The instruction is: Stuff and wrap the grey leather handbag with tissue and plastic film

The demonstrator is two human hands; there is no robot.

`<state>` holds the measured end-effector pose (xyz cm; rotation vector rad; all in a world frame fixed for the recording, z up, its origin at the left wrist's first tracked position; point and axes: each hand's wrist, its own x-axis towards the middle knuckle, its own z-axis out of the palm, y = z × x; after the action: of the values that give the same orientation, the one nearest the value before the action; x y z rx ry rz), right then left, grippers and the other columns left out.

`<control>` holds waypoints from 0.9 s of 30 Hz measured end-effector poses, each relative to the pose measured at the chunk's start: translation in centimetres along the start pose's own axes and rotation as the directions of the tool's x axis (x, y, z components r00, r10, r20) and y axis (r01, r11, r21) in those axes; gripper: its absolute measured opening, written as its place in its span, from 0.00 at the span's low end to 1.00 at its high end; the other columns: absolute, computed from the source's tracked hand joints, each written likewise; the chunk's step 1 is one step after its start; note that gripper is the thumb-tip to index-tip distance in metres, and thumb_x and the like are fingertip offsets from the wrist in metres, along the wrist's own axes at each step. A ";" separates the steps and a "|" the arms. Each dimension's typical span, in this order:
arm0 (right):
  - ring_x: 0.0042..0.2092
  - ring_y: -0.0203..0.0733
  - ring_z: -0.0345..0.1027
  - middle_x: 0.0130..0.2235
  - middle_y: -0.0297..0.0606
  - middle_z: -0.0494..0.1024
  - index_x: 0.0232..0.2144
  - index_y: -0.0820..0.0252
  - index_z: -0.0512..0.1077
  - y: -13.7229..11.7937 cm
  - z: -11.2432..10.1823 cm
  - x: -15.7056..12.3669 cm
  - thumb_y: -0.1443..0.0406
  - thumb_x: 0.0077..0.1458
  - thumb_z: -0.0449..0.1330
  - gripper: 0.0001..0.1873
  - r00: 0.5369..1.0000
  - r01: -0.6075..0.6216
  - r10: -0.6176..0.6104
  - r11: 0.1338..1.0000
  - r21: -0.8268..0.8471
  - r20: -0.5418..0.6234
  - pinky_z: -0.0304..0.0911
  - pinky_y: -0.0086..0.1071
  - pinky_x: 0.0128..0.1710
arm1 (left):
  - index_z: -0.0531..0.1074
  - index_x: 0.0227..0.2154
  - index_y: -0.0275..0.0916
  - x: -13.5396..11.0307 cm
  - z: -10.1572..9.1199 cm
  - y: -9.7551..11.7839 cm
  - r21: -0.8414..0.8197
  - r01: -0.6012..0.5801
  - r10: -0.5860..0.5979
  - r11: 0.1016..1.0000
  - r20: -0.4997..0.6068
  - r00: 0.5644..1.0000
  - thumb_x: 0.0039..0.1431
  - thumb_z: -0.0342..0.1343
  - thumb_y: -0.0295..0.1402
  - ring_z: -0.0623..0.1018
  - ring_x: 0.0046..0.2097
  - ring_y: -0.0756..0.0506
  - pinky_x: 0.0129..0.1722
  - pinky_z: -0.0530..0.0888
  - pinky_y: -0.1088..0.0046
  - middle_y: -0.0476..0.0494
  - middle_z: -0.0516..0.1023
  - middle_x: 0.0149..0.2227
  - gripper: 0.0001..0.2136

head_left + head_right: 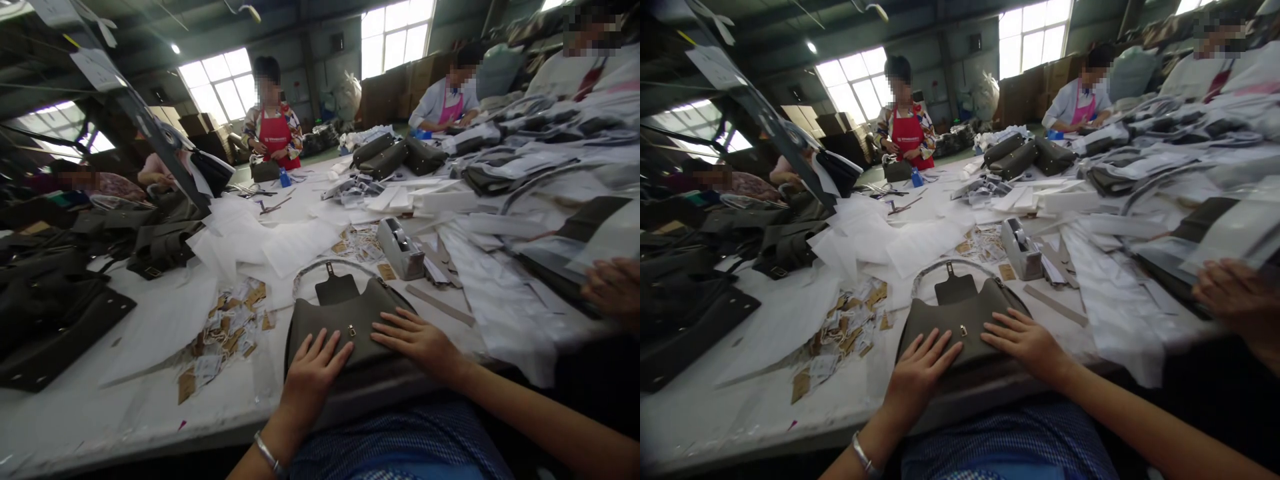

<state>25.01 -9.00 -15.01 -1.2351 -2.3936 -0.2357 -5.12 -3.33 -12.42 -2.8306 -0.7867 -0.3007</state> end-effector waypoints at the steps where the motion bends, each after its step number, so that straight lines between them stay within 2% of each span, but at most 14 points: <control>1: 0.63 0.47 0.62 0.59 0.35 0.72 0.63 0.48 0.62 -0.1 0.8 -0.4 0.73 0.65 0.51 0.27 1.000 -0.004 0.003 1.000 -0.004 -0.030 0.60 0.51 0.62 | 0.53 0.65 0.53 -0.4 0.7 0.1 0.006 0.000 0.000 1.000 -0.022 1.000 0.64 0.50 0.22 0.64 0.64 0.39 0.59 0.71 0.53 0.49 0.62 0.65 0.31; 3: 0.62 0.47 0.63 0.59 0.37 0.72 0.64 0.51 0.61 -0.4 1.9 -1.0 0.72 0.65 0.50 0.26 0.998 -0.009 0.008 1.000 -0.013 -0.066 0.61 0.51 0.62 | 0.52 0.65 0.51 -1.0 1.7 0.3 0.009 0.011 -0.011 1.000 -0.048 0.999 0.64 0.48 0.20 0.63 0.65 0.39 0.60 0.71 0.53 0.49 0.61 0.65 0.30; 6: 0.62 0.46 0.63 0.59 0.37 0.72 0.64 0.51 0.61 -0.8 2.2 -1.2 0.72 0.66 0.49 0.26 0.996 -0.007 0.007 1.000 -0.003 -0.092 0.62 0.49 0.62 | 0.51 0.66 0.51 -1.5 1.9 0.5 -0.004 0.024 -0.024 1.000 -0.022 0.999 0.61 0.45 0.17 0.60 0.67 0.38 0.61 0.68 0.51 0.47 0.59 0.66 0.33; 11: 0.61 0.44 0.65 0.59 0.36 0.73 0.64 0.48 0.61 -1.3 0.4 -2.2 0.71 0.66 0.49 0.27 1.000 0.006 -0.005 0.998 0.060 -0.030 0.63 0.46 0.61 | 0.49 0.66 0.53 -2.3 0.2 1.3 -0.047 -0.052 0.054 0.998 0.053 0.997 0.60 0.44 0.18 0.64 0.65 0.40 0.60 0.69 0.53 0.49 0.62 0.65 0.35; 14: 0.62 0.43 0.63 0.60 0.35 0.71 0.65 0.48 0.58 -1.4 -0.4 -3.0 0.72 0.65 0.48 0.29 0.999 0.008 -0.012 0.996 0.086 0.042 0.62 0.44 0.61 | 0.47 0.67 0.54 -2.4 -0.6 2.4 -0.083 -0.015 0.025 0.996 0.119 0.993 0.60 0.46 0.20 0.62 0.66 0.40 0.61 0.68 0.52 0.49 0.59 0.67 0.35; 16: 0.65 0.45 0.59 0.63 0.37 0.67 0.67 0.51 0.55 -1.3 -0.3 -3.1 0.72 0.63 0.50 0.32 0.995 0.010 -0.018 0.996 0.088 0.094 0.59 0.45 0.63 | 0.47 0.67 0.54 -2.1 -0.6 3.0 -0.118 0.042 -0.024 0.992 0.154 0.988 0.62 0.51 0.25 0.57 0.68 0.37 0.63 0.65 0.48 0.45 0.51 0.69 0.34; 18: 0.67 0.50 0.55 0.67 0.41 0.60 0.68 0.56 0.52 -1.1 0.2 -2.9 0.67 0.61 0.54 0.34 0.992 -0.004 -0.007 0.996 0.085 0.129 0.56 0.49 0.64 | 0.48 0.67 0.55 -1.5 -0.2 3.3 -0.153 0.096 -0.073 0.983 0.154 0.985 0.63 0.55 0.34 0.52 0.69 0.33 0.63 0.61 0.43 0.43 0.44 0.71 0.33; 21: 0.67 0.55 0.53 0.68 0.45 0.56 0.69 0.57 0.51 -1.0 1.0 -2.5 0.59 0.59 0.59 0.40 0.993 -0.034 0.022 0.994 0.101 0.116 0.52 0.53 0.65 | 0.50 0.66 0.58 -0.7 0.8 3.6 -0.178 0.147 -0.129 0.973 0.106 0.986 0.63 0.56 0.43 0.50 0.69 0.32 0.64 0.59 0.42 0.43 0.42 0.71 0.31; 24: 0.66 0.53 0.56 0.67 0.44 0.59 0.68 0.55 0.53 -0.9 0.8 -2.1 0.57 0.59 0.60 0.38 0.994 -0.043 0.030 0.991 0.128 0.109 0.54 0.52 0.64 | 0.48 0.66 0.57 -0.4 1.6 4.0 -0.171 0.171 -0.157 0.970 0.091 0.983 0.63 0.55 0.47 0.50 0.70 0.31 0.64 0.58 0.40 0.41 0.42 0.71 0.32; 27: 0.61 0.51 0.65 0.62 0.42 0.69 0.63 0.52 0.64 -0.8 -0.3 -0.5 0.56 0.62 0.58 0.28 0.990 -0.085 0.068 0.986 0.143 0.122 0.60 0.48 0.60 | 0.46 0.67 0.57 -0.5 2.2 4.4 -0.159 0.170 -0.160 0.972 0.076 0.984 0.62 0.55 0.50 0.49 0.69 0.30 0.63 0.58 0.39 0.39 0.41 0.71 0.34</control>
<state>24.69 -9.99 -14.89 -1.3009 -2.4058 0.0381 -2.89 -6.72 -15.24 -2.9454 -1.0606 -0.3157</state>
